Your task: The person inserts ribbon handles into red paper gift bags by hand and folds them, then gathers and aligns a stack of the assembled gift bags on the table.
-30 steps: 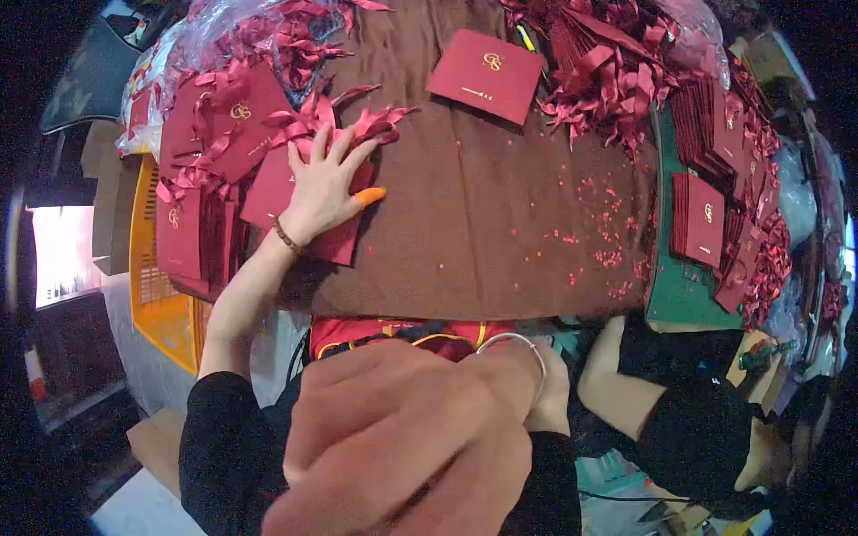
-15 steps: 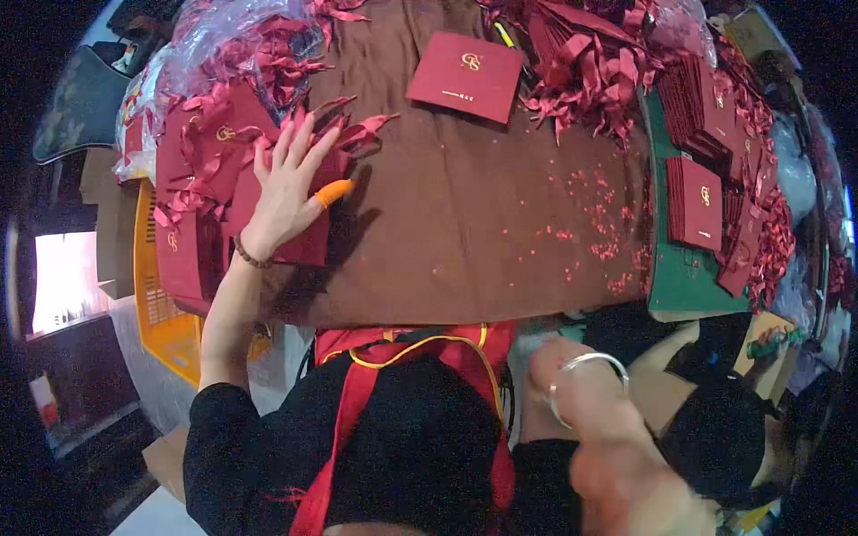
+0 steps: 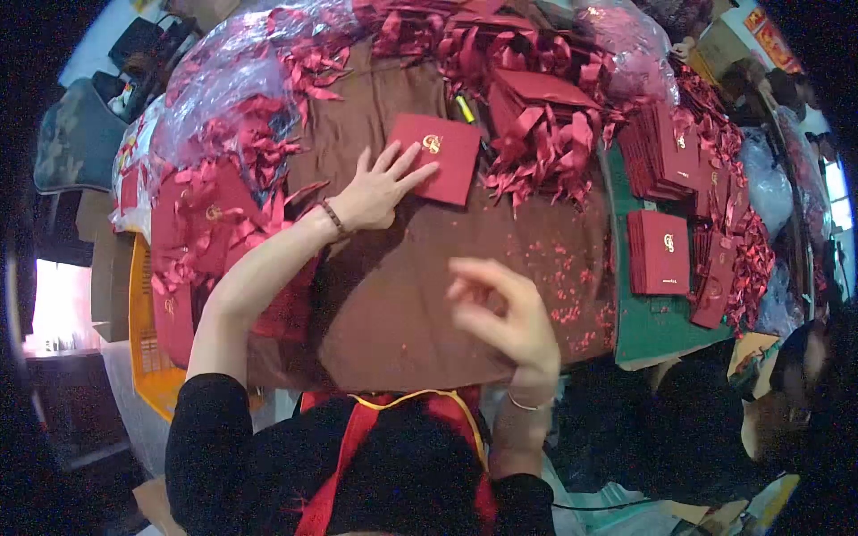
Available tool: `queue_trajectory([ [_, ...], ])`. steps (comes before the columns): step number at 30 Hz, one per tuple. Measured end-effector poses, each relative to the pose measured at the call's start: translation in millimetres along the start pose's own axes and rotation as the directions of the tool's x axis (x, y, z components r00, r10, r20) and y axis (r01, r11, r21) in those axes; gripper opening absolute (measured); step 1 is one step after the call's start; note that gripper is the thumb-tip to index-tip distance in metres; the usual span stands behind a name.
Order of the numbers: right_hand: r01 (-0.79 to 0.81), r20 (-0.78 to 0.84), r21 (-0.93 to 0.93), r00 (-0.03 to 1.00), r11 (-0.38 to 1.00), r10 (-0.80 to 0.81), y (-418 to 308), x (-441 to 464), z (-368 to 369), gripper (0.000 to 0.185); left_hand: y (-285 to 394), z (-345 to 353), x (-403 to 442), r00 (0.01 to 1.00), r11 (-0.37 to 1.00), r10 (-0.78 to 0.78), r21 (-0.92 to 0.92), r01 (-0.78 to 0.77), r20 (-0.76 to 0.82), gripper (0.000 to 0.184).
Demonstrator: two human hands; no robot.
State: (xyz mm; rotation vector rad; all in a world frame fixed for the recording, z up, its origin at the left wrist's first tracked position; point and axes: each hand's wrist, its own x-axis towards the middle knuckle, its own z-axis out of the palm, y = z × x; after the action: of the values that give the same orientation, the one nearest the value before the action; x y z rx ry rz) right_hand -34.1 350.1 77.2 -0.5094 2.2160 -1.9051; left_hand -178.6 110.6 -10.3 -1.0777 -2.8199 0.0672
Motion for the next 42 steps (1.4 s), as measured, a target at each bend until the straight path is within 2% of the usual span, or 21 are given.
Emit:
queue_trajectory([
  [2, -0.164, -0.218, 0.19, 0.954, 0.968, 0.204, 41.1, 18.3, 3.4, 0.035, -3.7, 2.7, 7.0, 0.998, 0.998, 0.029, -0.065, -0.025, 0.049, 0.078],
  [4, -0.24, -0.289, 0.333, 0.895, 0.912, 0.341, 54.8, 33.3, 0.3, 0.031, -5.0, 0.1, 3.2, 0.997, 0.994, 0.077, -0.073, -0.076, 0.009, 0.07],
  [5, -0.151, -0.323, 0.255, 0.918, 0.955, 0.232, 60.2, 41.9, -1.0, 0.031, -4.4, -0.2, -1.2, 0.996, 0.994, 0.083, -0.074, -0.081, 0.027, 0.068],
  [7, -0.078, -0.316, 0.253, 0.935, 0.964, 0.158, 62.1, 60.5, 2.7, 0.03, 2.8, -10.1, -11.7, 0.992, 0.995, 0.086, -0.052, -0.081, 0.093, 0.067],
  [8, -0.118, -0.308, 0.175, 0.936, 0.977, 0.169, 65.3, 69.2, 3.7, 0.032, 8.7, -14.3, -21.5, 0.987, 0.993, 0.111, -0.045, -0.106, 0.116, 0.068],
  [9, -0.067, -0.315, -0.116, 0.949, 0.991, 0.027, 64.6, 77.1, 3.4, 0.033, 18.3, -21.0, -31.9, 0.978, 0.988, 0.15, -0.054, -0.144, 0.144, 0.068],
  [10, -0.009, -0.28, -0.395, 0.953, 0.919, -0.111, 64.2, 84.9, 4.3, 0.034, 26.1, -19.0, -45.1, 0.971, 0.977, 0.21, -0.003, -0.212, 0.113, 0.068],
  [11, 0.089, -0.245, -0.502, 0.939, 0.861, -0.24, 70.3, 92.6, 8.0, 0.038, 37.8, -21.0, -59.3, 0.967, 0.972, 0.237, -0.011, -0.237, 0.096, 0.066],
  [13, 0.191, -0.132, -0.628, 0.929, 0.754, -0.346, 78.2, 101.6, 17.5, 0.041, 58.1, -35.5, -83.2, 0.95, 0.953, 0.302, -0.046, -0.299, 0.084, 0.061],
  [14, 0.177, -0.082, -0.577, 0.959, 0.797, -0.272, 83.1, 100.9, 24.2, 0.045, 62.3, -39.1, -91.1, 0.928, 0.929, 0.368, -0.058, -0.365, 0.061, 0.047],
  [18, 0.167, 0.029, -0.768, 0.973, 0.618, -0.228, 115.7, 91.5, 46.5, 0.051, 58.4, -53.6, -85.4, 0.943, 0.908, 0.311, -0.331, -0.258, 0.118, 0.042],
  [20, 0.161, -0.007, -0.776, 0.964, 0.61, -0.264, 123.3, 87.8, 52.1, 0.05, 51.1, -53.3, -78.6, 0.96, 0.869, 0.232, -0.477, -0.133, 0.155, 0.043],
  [21, 0.154, -0.042, -0.81, 0.948, 0.566, -0.316, 121.6, 87.1, 54.7, 0.047, 48.6, -56.0, -75.6, 0.975, 0.846, 0.191, -0.523, -0.105, 0.113, 0.043],
  [26, 0.08, -0.053, -0.841, 0.972, 0.535, -0.229, 111.8, 80.2, 53.1, 0.046, 46.0, -46.0, -67.2, 0.992, 0.821, 0.102, -0.569, -0.044, 0.072, 0.034],
  [29, 0.069, -0.053, -0.755, 0.985, 0.652, -0.165, 101.8, 75.0, 52.3, 0.047, 42.9, -38.4, -62.5, 0.999, 0.899, -0.033, -0.437, 0.03, -0.001, 0.035],
  [30, 0.094, -0.037, -0.75, 0.982, 0.655, -0.183, 95.9, 72.3, 51.8, 0.046, 42.1, -34.5, -61.1, 0.999, 0.889, -0.042, -0.455, 0.044, 0.016, 0.038],
  [32, 0.077, -0.002, -0.747, 0.993, 0.66, -0.118, 87.1, 65.0, 52.0, 0.044, 41.9, -32.2, -64.4, 0.998, 0.917, 0.027, -0.398, -0.005, 0.05, 0.041],
  [35, 0.152, 0.068, -0.761, 0.985, 0.631, -0.156, 80.9, 53.8, 55.5, 0.042, 39.8, -36.8, -62.6, 0.992, 0.941, 0.092, -0.334, -0.059, 0.085, 0.039],
  [38, 0.186, 0.119, -0.794, 0.981, 0.579, -0.152, 65.6, 45.8, 59.8, 0.036, 36.9, -41.2, -61.6, 0.988, 0.854, 0.106, -0.519, -0.035, 0.109, 0.026],
  [39, 0.217, 0.145, -0.758, 0.975, 0.615, -0.166, 65.2, 43.9, 59.1, 0.032, 34.5, -39.9, -58.5, 0.969, 0.808, 0.148, -0.589, -0.003, 0.198, 0.023],
  [42, 0.231, 0.198, -0.692, 0.972, 0.684, -0.128, 65.7, 37.6, 60.5, 0.024, 32.1, -42.4, -55.4, 0.916, 0.732, 0.286, -0.681, -0.019, 0.283, 0.021],
])
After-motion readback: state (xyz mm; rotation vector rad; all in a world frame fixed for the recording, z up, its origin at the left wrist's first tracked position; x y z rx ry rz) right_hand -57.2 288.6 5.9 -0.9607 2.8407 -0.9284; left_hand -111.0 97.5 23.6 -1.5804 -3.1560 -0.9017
